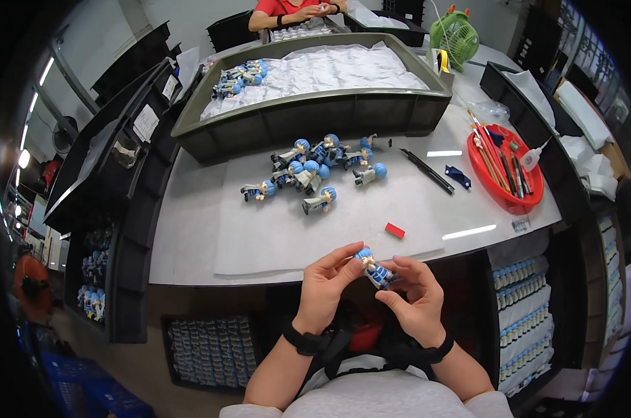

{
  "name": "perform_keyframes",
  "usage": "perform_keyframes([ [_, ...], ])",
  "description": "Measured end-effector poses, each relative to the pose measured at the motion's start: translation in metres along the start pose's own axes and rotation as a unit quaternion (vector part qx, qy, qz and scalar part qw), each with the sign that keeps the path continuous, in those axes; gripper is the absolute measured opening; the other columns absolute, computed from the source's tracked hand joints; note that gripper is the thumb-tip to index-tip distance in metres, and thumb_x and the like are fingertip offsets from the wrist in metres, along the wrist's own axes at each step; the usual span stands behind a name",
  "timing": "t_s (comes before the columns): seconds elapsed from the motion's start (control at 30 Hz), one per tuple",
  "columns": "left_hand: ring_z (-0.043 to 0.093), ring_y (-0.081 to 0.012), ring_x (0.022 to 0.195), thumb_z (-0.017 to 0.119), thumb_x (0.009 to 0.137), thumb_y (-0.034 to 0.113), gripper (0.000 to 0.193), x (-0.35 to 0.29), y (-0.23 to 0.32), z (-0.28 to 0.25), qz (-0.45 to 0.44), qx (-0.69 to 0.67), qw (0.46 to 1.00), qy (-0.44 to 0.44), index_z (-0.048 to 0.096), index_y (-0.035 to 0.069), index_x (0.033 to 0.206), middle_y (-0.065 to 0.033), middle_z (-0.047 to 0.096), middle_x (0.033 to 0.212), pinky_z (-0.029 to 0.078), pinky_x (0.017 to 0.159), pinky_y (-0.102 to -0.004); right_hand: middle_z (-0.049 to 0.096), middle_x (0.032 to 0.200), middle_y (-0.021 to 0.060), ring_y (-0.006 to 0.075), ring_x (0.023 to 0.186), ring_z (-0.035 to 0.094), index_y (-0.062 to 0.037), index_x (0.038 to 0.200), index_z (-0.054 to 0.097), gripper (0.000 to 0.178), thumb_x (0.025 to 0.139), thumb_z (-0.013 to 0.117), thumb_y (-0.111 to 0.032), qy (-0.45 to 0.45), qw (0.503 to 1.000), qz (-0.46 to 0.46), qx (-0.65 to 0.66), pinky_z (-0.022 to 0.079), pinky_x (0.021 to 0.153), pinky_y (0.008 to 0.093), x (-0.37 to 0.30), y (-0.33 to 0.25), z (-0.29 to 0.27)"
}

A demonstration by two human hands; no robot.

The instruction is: The recorder is assembling small blue and white plastic figurines, possibly for quality control or production.

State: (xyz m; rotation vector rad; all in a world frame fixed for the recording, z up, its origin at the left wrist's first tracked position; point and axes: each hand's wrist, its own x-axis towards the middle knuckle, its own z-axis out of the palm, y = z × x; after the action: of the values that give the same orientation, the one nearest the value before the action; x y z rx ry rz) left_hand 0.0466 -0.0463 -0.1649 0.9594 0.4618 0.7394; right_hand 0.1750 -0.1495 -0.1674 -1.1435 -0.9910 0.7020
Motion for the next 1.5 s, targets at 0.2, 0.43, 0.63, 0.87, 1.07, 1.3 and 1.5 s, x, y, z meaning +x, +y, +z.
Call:
perform_keyframes([
  [0.2, 0.058, -0.0203, 0.101, 0.051, 0.089, 0.006, 0.030, 0.002, -0.003, 0.002, -0.044, -0.072, 0.996, 0.001, 0.051, 0.000, 0.118, -0.0154, 0.056, 0.115, 0.048, 0.087, -0.0319, 0.055, 0.115, 0.0141, 0.0139, 0.091, 0.057, 0.0001, 0.122, 0.043, 0.059, 0.070, 0.070, 0.006, 0.027, 0.997, -0.065, -0.026, 0.051, 0.076, 0.0244, 0.000, -0.008, 0.005],
  [0.43, 0.056, -0.0200, 0.104, 0.048, 0.090, 0.006, 0.030, 0.000, -0.004, 0.003, -0.093, -0.118, 0.989, -0.006, 0.050, -0.002, 0.119, -0.0170, 0.056, 0.115, 0.048, 0.090, -0.0313, 0.054, 0.117, 0.0137, 0.0141, 0.094, 0.054, -0.0001, 0.122, 0.042, 0.060, 0.069, 0.070, 0.007, 0.026, 0.997, -0.071, 0.010, 0.051, 0.076, 0.0249, 0.003, -0.010, 0.009],
  [0.63, 0.056, -0.0191, 0.104, 0.046, 0.091, 0.005, 0.030, 0.001, -0.009, 0.006, -0.116, -0.113, 0.987, -0.011, 0.049, -0.002, 0.120, -0.0159, 0.056, 0.116, 0.047, 0.090, -0.0298, 0.052, 0.119, 0.0124, 0.0138, 0.095, 0.054, -0.0007, 0.122, 0.043, 0.060, 0.069, 0.070, 0.008, 0.020, 0.998, -0.053, 0.021, 0.050, 0.078, 0.0248, -0.002, -0.010, 0.003],
  [0.87, 0.057, -0.0190, 0.104, 0.046, 0.090, 0.003, 0.032, 0.005, -0.013, 0.011, -0.106, -0.109, 0.988, -0.025, 0.046, -0.001, 0.122, -0.0146, 0.052, 0.121, 0.048, 0.088, -0.0291, 0.054, 0.113, 0.0083, 0.0129, 0.097, 0.054, -0.0013, 0.118, 0.049, 0.056, 0.068, 0.072, 0.004, 0.019, 0.999, -0.036, 0.022, 0.050, 0.077, 0.0242, -0.004, -0.012, -0.006],
  [1.07, 0.057, -0.0197, 0.104, 0.047, 0.089, 0.001, 0.033, 0.007, -0.013, 0.016, -0.088, -0.077, 0.993, -0.019, 0.046, -0.001, 0.121, -0.0147, 0.053, 0.121, 0.048, 0.088, -0.0297, 0.055, 0.112, 0.0087, 0.0141, 0.095, 0.056, -0.0043, 0.118, 0.051, 0.056, 0.067, 0.074, 0.003, 0.010, 0.998, -0.052, -0.017, 0.050, 0.074, 0.0241, -0.005, -0.007, -0.015],
  [1.3, 0.058, -0.0190, 0.099, 0.047, 0.090, 0.002, 0.029, 0.011, -0.018, 0.032, -0.089, -0.036, 0.995, -0.003, 0.049, -0.003, 0.118, -0.0136, 0.057, 0.111, 0.049, 0.086, -0.0318, 0.054, 0.111, 0.0133, 0.0184, 0.086, 0.057, -0.0048, 0.103, 0.063, 0.038, 0.067, 0.072, 0.003, 0.076, 0.958, -0.190, -0.204, 0.051, 0.066, 0.0251, -0.006, -0.011, -0.032],
  [1.5, 0.059, -0.0113, 0.071, 0.056, 0.088, 0.009, 0.020, 0.015, -0.026, 0.044, -0.091, 0.120, 0.988, 0.030, 0.056, -0.004, 0.103, -0.0097, 0.062, 0.090, 0.050, 0.061, -0.0207, 0.056, 0.105, 0.0144, 0.0237, 0.082, 0.059, -0.0048, 0.097, 0.065, 0.028, 0.069, 0.071, 0.000, 0.103, 0.933, -0.207, -0.275, 0.051, 0.065, 0.0290, -0.009, 0.000, -0.063],
])
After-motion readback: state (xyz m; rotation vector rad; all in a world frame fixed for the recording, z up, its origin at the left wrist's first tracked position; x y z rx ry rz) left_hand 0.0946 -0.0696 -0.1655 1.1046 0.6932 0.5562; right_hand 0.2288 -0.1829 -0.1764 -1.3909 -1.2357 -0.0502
